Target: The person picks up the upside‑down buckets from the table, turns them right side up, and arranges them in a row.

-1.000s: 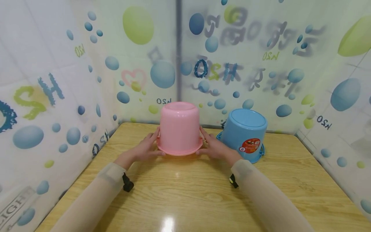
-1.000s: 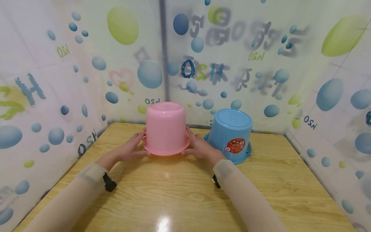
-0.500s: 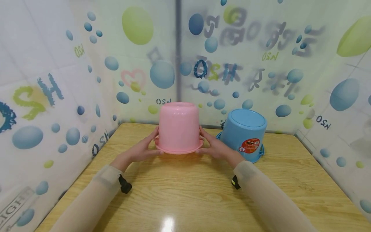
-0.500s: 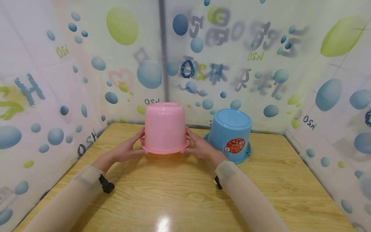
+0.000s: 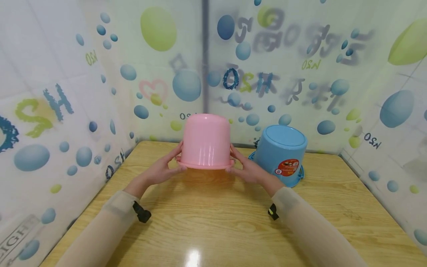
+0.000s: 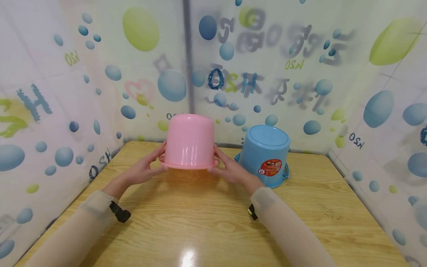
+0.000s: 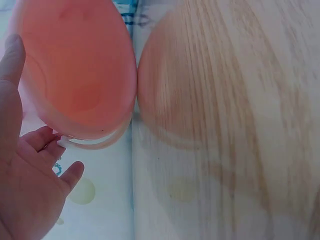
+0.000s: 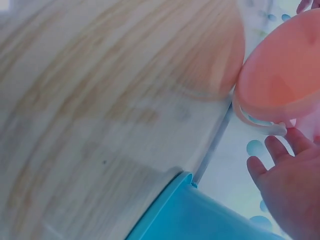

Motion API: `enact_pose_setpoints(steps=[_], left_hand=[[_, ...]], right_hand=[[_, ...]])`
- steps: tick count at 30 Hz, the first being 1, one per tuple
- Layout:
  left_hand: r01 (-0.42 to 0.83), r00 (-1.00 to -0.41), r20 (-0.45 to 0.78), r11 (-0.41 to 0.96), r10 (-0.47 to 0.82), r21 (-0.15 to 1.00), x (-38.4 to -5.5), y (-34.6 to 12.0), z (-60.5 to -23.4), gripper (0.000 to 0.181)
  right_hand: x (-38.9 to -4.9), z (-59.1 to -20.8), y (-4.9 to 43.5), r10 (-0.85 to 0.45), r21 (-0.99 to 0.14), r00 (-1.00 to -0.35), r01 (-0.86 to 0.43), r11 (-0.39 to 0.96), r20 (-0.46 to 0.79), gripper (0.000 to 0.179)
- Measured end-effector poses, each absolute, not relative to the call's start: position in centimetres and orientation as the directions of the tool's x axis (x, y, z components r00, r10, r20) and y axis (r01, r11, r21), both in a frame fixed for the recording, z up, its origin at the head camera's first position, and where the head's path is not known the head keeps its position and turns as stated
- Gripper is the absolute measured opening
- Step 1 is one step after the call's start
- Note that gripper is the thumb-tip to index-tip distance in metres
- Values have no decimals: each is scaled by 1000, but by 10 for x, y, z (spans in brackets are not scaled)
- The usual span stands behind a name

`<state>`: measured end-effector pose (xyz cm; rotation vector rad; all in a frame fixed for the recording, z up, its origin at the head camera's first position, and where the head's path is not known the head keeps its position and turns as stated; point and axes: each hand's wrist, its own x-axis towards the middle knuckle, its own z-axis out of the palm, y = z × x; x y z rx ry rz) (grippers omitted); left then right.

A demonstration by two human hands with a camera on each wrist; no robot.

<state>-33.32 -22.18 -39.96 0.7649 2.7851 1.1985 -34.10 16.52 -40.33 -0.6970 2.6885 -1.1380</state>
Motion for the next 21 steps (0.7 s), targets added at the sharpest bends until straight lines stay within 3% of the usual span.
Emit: enact_pose_setpoints(steps=[7, 21], left_hand=[[465, -866, 233, 544, 442, 699, -332, -218, -394, 91], [479, -864, 283, 509, 416, 715, -327, -215, -384, 93]], right_hand=[[-335, -398, 163, -456, -729, -886, -364, 580, 79, 93], [-331, -390, 164, -459, -723, -876, -414, 553, 151, 98]])
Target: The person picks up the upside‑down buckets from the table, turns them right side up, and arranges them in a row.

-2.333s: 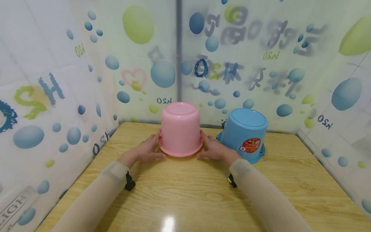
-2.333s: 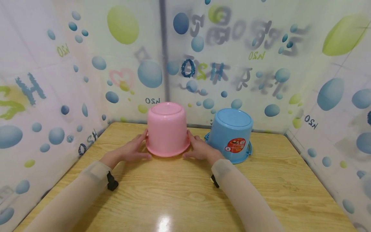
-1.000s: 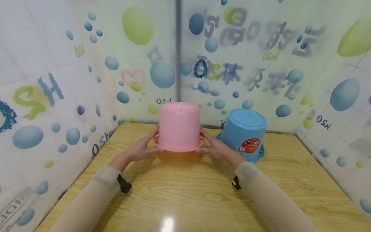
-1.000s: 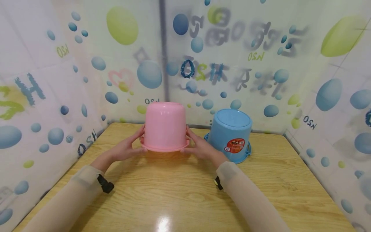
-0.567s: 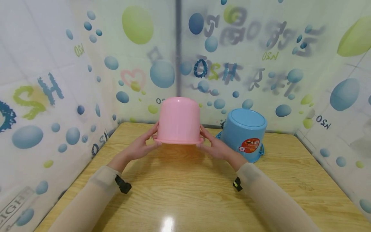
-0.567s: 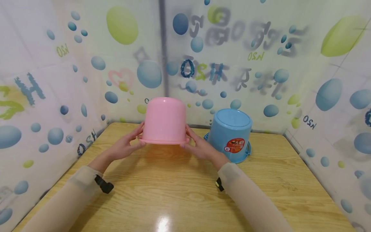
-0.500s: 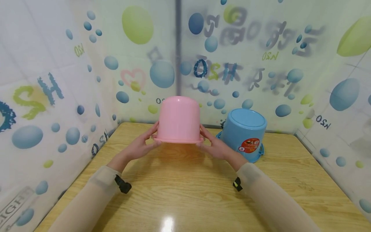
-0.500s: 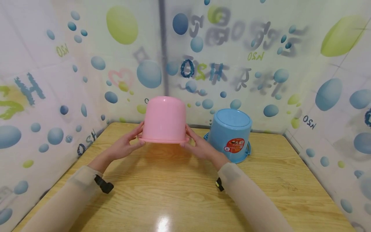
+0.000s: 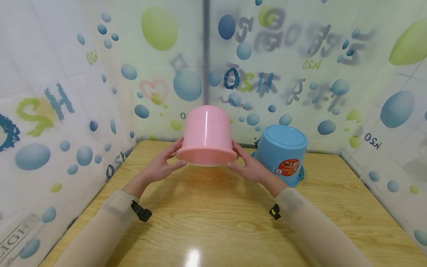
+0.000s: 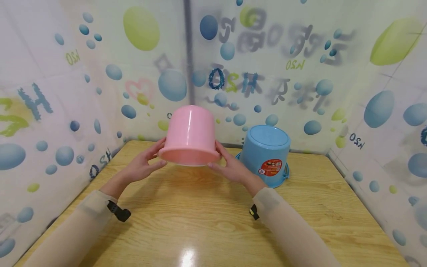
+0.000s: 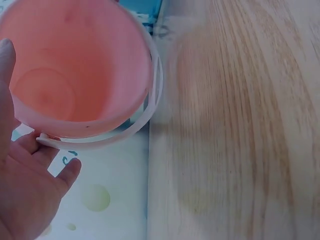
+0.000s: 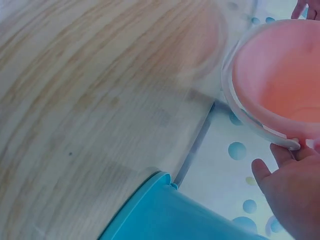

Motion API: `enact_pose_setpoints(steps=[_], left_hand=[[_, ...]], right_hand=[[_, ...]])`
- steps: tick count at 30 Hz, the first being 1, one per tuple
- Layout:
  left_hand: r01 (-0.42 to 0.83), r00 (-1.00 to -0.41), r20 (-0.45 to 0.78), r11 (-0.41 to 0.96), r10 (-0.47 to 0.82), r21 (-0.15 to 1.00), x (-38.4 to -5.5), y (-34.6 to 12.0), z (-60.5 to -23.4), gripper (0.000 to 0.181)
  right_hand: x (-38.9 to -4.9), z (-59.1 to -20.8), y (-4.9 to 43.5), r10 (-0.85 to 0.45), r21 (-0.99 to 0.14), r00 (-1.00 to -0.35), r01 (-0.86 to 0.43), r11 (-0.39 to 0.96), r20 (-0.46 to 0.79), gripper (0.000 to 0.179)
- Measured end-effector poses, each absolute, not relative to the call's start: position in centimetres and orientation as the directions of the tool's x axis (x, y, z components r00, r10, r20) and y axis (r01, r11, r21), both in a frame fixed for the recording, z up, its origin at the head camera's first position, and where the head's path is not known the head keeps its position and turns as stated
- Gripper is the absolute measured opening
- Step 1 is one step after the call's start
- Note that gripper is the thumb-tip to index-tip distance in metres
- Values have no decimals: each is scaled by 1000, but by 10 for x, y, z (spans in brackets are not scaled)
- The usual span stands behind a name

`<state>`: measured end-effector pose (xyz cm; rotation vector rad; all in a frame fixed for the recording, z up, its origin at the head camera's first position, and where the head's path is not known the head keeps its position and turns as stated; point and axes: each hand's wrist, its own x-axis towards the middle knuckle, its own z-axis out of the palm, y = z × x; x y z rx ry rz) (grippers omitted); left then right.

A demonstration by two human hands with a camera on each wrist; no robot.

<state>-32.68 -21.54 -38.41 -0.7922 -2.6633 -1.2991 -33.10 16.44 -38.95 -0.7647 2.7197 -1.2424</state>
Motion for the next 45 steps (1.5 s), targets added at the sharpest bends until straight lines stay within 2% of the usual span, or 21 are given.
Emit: enact_pose_setpoints(steps=[9, 17, 24, 32, 38, 45], left_hand=[[521, -843, 352, 452, 407, 724, -326, -216, -381, 89], [537, -831, 396, 382, 390, 752, -323, -216, -376, 87], [516, -839, 404, 298, 365, 803, -321, -213, -372, 90], [501, -833, 401, 215, 381, 838, -322, -214, -373, 99], [495, -837, 392, 220, 383, 841, -321, -215, -370, 110], [491, -820, 386, 173, 423, 854, -320, -220, -368, 118]], right_hand=[[-326, -383, 164, -471, -769, -856, -445, 459, 215, 95], [-325, -379, 161, -470, -817, -854, -427, 387, 223, 98], [-327, -376, 159, -509, -821, -801, -499, 279, 314, 94], [-325, -372, 159, -474, -837, -827, -468, 282, 303, 100], [-322, -368, 160, -467, -844, -833, -457, 280, 296, 114], [-321, -364, 162, -461, -822, -825, -490, 291, 328, 121]])
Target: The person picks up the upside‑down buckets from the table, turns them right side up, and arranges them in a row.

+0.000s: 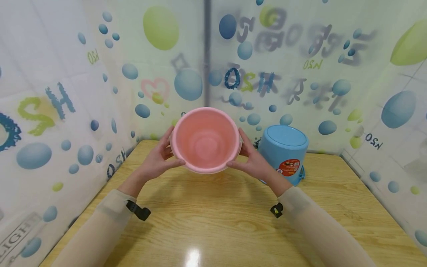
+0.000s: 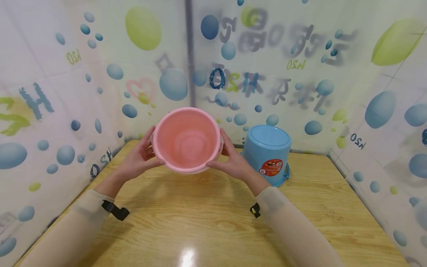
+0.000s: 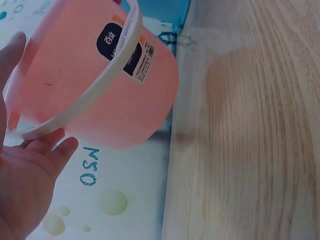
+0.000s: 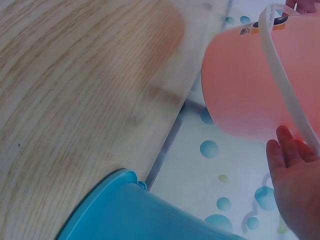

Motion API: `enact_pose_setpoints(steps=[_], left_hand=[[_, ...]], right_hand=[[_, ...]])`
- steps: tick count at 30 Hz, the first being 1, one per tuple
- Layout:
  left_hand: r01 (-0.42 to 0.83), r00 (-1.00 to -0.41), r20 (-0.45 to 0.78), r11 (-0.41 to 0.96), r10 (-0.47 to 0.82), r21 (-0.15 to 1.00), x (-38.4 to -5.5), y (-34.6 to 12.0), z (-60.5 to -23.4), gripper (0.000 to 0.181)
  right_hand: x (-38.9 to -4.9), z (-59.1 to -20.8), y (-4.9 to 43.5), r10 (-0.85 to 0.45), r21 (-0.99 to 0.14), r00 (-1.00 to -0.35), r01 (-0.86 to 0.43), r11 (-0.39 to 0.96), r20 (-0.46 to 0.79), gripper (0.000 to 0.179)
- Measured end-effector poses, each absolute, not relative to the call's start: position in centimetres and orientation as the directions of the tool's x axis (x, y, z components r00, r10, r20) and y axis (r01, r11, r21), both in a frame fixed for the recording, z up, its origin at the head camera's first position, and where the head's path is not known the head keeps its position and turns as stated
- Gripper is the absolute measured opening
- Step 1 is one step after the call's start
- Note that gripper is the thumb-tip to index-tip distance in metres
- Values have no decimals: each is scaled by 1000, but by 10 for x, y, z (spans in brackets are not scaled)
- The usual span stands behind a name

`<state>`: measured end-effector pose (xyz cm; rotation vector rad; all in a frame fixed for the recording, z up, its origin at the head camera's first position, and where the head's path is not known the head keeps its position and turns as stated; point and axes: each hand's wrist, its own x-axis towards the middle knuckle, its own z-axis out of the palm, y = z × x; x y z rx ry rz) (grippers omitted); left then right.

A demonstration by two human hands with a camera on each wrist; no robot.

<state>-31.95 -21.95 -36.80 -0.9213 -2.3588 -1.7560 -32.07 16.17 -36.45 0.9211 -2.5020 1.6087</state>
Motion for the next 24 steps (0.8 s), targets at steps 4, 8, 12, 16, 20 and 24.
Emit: enact_pose_setpoints(steps=[4, 8, 12, 16, 20, 24], left_hand=[[471, -818, 369, 145, 440, 870, -318, -222, -366, 119], [469, -822, 364, 158, 437, 869, -317, -223, -365, 116], [470, -833, 363, 188, 418, 862, -317, -223, -364, 112], [470, -840, 363, 207, 402, 858, -318, -223, -363, 108], [461, -852, 353, 234, 387, 856, -320, -223, -362, 105], [459, -869, 349, 309, 350, 833, -321, -223, -361, 100]], right_hand=[[-321, -363, 164, -465, -826, -824, -485, 285, 323, 122], [-319, -362, 165, -470, -828, -823, -483, 285, 319, 121], [-319, -361, 165, -466, -820, -823, -490, 296, 324, 118], [-321, -361, 164, -455, -814, -829, -491, 311, 326, 114], [-321, -360, 163, -444, -808, -836, -488, 331, 323, 109], [-321, -359, 161, -434, -813, -846, -473, 340, 310, 104]])
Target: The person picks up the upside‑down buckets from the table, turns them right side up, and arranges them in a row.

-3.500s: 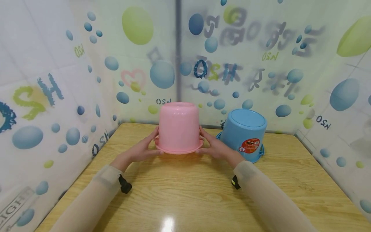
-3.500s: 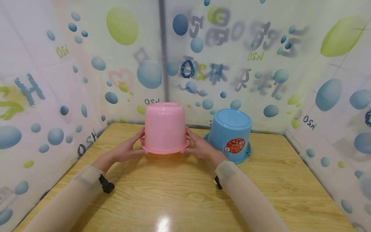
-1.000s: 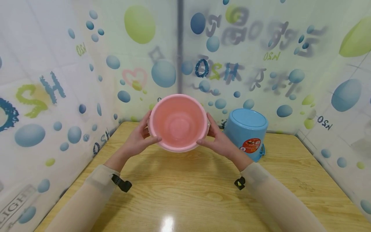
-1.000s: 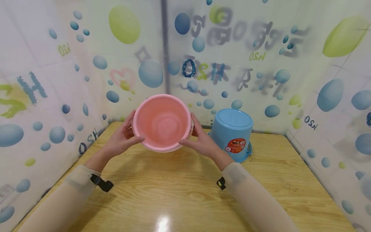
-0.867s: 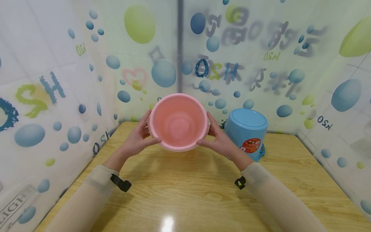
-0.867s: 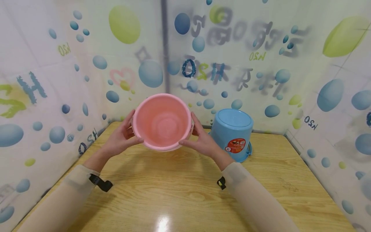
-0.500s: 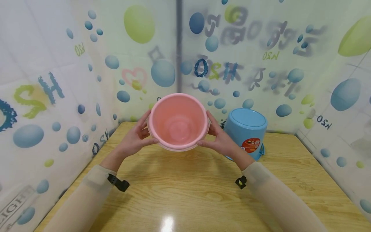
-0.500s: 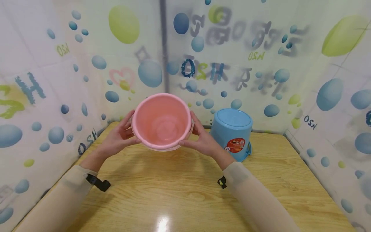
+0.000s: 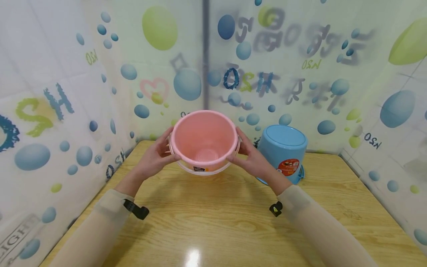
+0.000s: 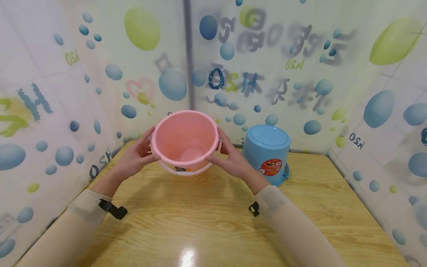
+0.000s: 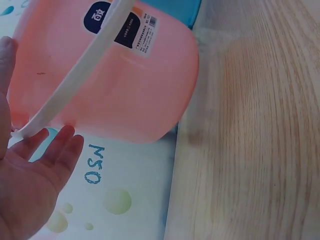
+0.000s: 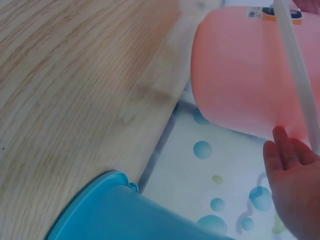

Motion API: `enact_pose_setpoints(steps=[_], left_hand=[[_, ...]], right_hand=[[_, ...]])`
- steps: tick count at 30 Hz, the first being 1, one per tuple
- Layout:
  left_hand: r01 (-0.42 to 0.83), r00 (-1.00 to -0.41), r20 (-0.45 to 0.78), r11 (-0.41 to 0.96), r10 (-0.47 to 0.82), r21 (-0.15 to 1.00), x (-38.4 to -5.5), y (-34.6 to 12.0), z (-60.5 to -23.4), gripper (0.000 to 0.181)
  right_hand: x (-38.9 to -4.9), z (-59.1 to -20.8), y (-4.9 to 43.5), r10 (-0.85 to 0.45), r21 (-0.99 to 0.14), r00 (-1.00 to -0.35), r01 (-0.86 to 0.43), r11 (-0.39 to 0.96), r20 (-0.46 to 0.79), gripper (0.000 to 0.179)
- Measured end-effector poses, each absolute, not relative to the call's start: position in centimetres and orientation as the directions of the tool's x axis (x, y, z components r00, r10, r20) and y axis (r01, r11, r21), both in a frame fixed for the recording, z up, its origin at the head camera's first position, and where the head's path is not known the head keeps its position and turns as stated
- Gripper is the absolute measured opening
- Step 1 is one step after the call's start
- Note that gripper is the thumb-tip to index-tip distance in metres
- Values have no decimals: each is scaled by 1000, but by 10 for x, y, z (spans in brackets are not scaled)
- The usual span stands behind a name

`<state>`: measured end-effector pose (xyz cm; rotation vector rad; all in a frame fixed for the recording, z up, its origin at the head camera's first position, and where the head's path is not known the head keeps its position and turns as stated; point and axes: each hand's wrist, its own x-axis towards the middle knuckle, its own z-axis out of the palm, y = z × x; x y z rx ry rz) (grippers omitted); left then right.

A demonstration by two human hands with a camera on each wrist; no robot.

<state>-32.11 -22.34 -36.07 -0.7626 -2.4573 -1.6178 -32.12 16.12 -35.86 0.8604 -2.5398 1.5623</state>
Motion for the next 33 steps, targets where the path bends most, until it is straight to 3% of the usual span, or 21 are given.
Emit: enact_pose_setpoints(steps=[6, 33], left_hand=[[440, -892, 344, 390, 292, 809, -322, -221, -358, 96], [364, -931, 288, 497, 227, 787, -327, -211, -369, 89]], right_hand=[[-321, -358, 159, -445, -820, -848, -458, 344, 287, 96], [-335, -367, 151, -422, -857, -873, -399, 326, 246, 82]])
